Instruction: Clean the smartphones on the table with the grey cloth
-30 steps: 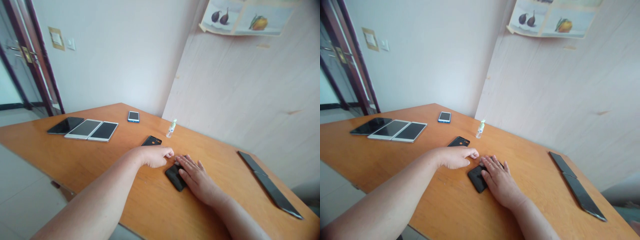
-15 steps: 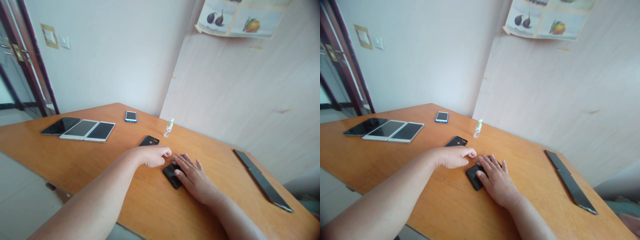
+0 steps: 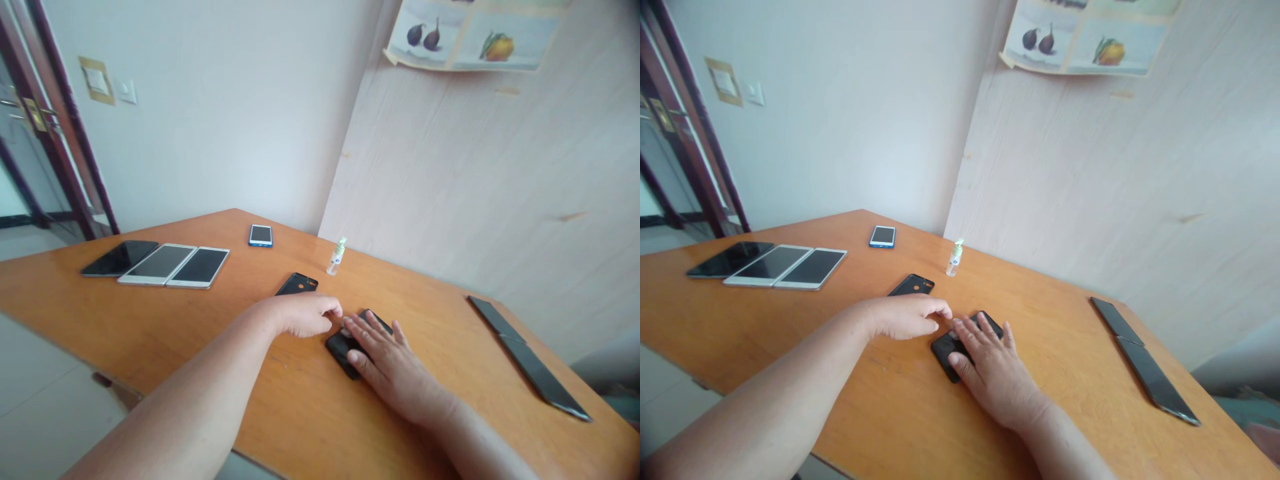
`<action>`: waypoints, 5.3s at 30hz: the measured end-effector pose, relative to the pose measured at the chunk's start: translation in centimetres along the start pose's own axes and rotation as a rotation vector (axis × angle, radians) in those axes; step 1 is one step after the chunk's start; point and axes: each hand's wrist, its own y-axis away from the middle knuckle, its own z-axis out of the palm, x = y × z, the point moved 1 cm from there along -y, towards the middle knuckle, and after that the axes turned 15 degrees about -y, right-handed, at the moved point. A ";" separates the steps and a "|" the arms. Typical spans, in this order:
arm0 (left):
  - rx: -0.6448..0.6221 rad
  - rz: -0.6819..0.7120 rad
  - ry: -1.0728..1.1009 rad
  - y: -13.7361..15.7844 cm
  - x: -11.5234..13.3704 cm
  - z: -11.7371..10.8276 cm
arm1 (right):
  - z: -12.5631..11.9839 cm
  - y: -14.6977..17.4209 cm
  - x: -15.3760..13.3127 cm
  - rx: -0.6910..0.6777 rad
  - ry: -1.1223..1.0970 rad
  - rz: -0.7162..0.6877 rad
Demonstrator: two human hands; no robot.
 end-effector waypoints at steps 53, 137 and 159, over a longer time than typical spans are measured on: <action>-0.011 0.139 -0.033 0.4 0.7 -0.4 | -1.6 1.2 2.5 0.079 0.007 0.213; 0.020 0.128 -0.009 0.1 0.4 0.2 | -2.3 3.1 -0.5 -0.066 -0.003 0.143; 0.028 0.140 -0.008 0.3 0.6 -0.1 | -1.9 3.7 -4.3 -0.276 -0.200 -0.156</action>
